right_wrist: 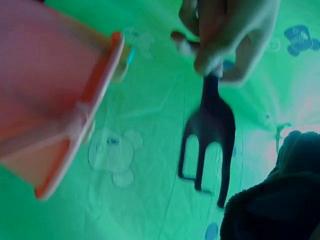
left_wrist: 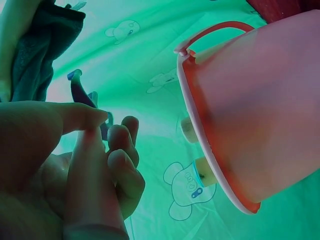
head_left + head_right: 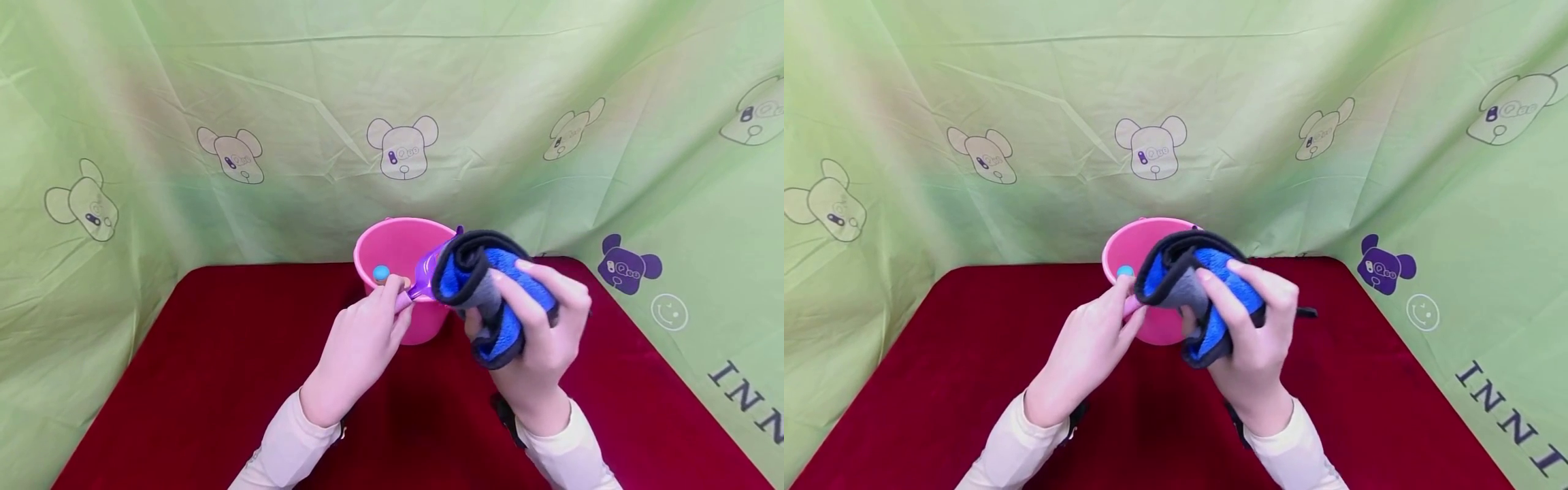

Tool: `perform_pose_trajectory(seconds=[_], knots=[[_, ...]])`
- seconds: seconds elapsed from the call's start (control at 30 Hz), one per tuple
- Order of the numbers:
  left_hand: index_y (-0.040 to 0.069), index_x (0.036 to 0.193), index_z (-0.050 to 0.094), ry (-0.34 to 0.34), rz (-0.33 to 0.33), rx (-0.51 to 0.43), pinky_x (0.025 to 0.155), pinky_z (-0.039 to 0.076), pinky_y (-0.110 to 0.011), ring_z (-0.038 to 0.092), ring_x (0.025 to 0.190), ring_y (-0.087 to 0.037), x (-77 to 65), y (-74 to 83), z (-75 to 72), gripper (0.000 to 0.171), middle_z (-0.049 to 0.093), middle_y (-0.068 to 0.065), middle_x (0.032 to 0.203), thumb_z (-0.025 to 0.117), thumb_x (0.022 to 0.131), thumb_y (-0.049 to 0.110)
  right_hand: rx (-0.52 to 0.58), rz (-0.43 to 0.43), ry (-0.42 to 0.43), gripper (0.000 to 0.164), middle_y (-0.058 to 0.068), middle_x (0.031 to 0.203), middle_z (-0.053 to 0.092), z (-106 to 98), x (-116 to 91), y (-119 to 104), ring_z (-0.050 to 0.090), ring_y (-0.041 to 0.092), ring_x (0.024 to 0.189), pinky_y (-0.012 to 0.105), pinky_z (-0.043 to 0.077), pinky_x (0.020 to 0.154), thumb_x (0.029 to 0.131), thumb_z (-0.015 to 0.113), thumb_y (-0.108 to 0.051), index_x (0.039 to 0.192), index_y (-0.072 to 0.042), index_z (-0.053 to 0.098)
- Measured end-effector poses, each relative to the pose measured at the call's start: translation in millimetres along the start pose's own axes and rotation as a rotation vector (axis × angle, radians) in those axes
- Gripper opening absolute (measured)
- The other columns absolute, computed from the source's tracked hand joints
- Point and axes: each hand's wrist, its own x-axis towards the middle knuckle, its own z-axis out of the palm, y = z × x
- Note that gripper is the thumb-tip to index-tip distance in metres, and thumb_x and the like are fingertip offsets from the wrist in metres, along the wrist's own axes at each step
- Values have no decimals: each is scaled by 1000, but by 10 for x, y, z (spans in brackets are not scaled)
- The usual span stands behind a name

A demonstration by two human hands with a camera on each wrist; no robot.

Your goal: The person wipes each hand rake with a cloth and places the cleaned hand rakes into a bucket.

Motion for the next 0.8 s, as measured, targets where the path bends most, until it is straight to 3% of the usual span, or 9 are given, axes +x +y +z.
perform_pose_trajectory(seconds=[0.17, 0.33, 0.47, 0.63, 0.8], knots=[[11, 108, 52, 8, 16, -3, 42, 48, -28, 53, 50, -11, -3, -2, -8, 24, 61, 3, 66, 64, 90, 20, 85, -62, -113, 33, 32, 93, 57, 41, -76, -81, 57, 45, 82, 54, 49, 63, 85, 70, -35, 87, -2, 69], [10, 113, 54, 13, 10, -57, 48, 56, -29, 60, 56, -10, -18, -9, -19, 32, 67, 0, 78, 69, 87, 18, 136, -66, -235, 31, 32, 97, 56, 62, -142, -90, 55, 46, 87, 48, 48, 68, 86, 70, -31, 90, -1, 71], [12, 109, 57, 4, -20, -95, 56, 61, -31, 64, 65, -11, -16, 9, -40, 29, 67, -1, 76, 72, 84, 16, 131, -42, -320, 30, 32, 101, 57, 56, -181, -72, 54, 46, 94, 48, 48, 71, 86, 70, -30, 94, -1, 72], [10, 105, 57, 6, -21, -84, 49, 55, -29, 55, 58, -11, 1, 45, -70, 28, 59, -2, 66, 73, 82, 13, 86, -21, -375, 29, 32, 106, 58, 63, -218, -37, 54, 45, 98, 52, 47, 71, 86, 68, -29, 98, -3, 73], [9, 101, 61, 52, 21, -26, 44, 54, -30, 60, 55, -14, 4, 55, -75, 26, 65, -4, 64, 74, 79, 14, 36, -39, -396, 30, 30, 108, 58, 78, -252, 12, 55, 44, 97, 55, 46, 72, 87, 67, -31, 101, -5, 72]])
